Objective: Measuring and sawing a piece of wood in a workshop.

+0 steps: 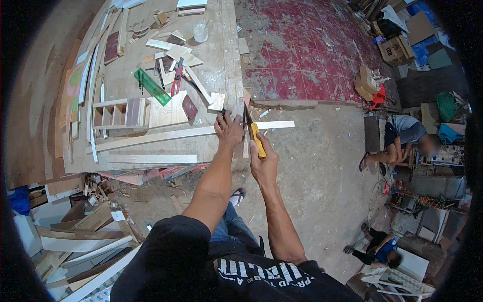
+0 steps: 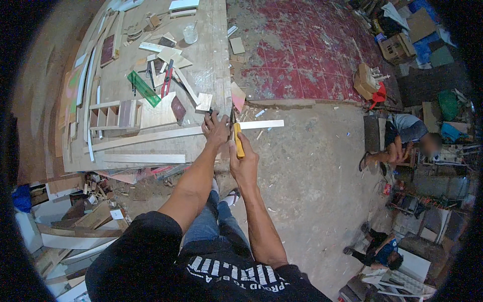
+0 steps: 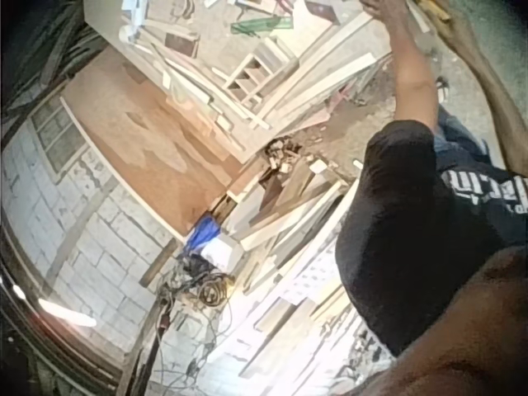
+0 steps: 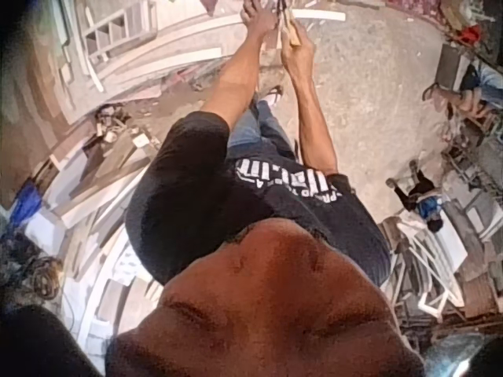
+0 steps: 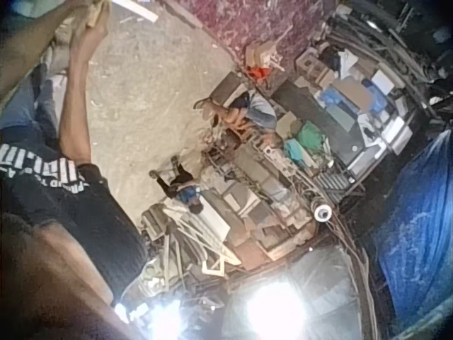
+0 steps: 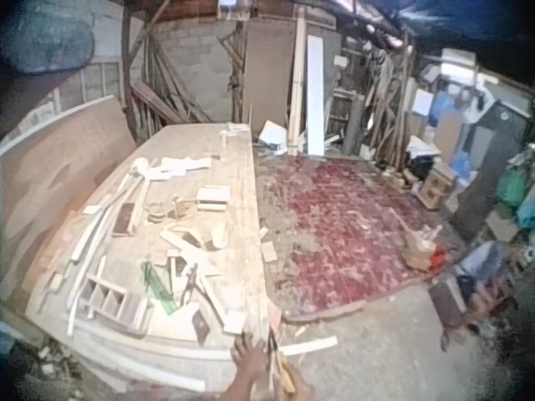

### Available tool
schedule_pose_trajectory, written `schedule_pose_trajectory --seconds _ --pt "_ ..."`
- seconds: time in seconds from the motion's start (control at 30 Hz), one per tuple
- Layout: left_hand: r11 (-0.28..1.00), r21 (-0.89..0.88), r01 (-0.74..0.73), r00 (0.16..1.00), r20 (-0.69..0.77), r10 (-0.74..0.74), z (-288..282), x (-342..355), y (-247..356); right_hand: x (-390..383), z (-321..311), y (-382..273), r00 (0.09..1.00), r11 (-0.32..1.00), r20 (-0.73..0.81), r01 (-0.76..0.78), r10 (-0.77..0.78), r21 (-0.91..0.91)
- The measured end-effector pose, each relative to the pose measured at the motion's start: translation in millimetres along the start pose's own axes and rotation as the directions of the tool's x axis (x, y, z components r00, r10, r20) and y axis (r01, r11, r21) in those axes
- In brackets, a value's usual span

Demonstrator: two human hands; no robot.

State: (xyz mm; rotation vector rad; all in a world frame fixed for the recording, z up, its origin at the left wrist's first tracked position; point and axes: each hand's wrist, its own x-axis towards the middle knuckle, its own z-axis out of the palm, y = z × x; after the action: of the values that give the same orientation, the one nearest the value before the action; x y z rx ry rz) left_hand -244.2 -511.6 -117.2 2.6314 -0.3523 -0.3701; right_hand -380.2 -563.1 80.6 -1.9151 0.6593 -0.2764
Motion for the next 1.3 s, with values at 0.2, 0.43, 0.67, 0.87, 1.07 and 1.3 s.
schedule_pose_trajectory --seconds 0.2,0.43,0.67,0.87,1.07,1.3 --pt "0.996 -0.019 0.086 0.992 0.09 -0.084 -25.8 -8.5 -5.7 -48.8 -11.2 -9.3 0.998 0.998 -0.003 0.062 -0.062 0.012" --pt "0.997 0.007 0.073 0.991 0.112 -0.073 -15.6 -7.3 -2.6 -16.0 -2.6 -3.8 0.996 0.996 -0.011 0.083 -0.084 -0.04" --pt "1.0 0.015 -0.016 0.995 0.094 0.014 -8.4 -5.1 17.5 17.1 -1.0 -1.8 0.999 0.999 -0.032 0.021 -0.022 -0.047" --pt "0.998 0.017 0.062 0.997 0.047 -0.063 -16.1 -6.1 -9.7 -43.1 -11.8 -23.1 0.998 0.997 -0.004 0.069 -0.069 -0.039" --pt "0.999 0.036 -0.027 0.994 0.105 0.023 -7.3 -7.1 10.8 23.0 5.0 5.8 1.0 0.999 -0.004 0.011 -0.011 -0.032" --pt "0.996 0.008 0.088 0.989 0.121 -0.088 -29.2 -9.4 -8.5 -47.8 -16.6 -29.0 1.0 0.999 0.013 0.0 -0.001 0.034"
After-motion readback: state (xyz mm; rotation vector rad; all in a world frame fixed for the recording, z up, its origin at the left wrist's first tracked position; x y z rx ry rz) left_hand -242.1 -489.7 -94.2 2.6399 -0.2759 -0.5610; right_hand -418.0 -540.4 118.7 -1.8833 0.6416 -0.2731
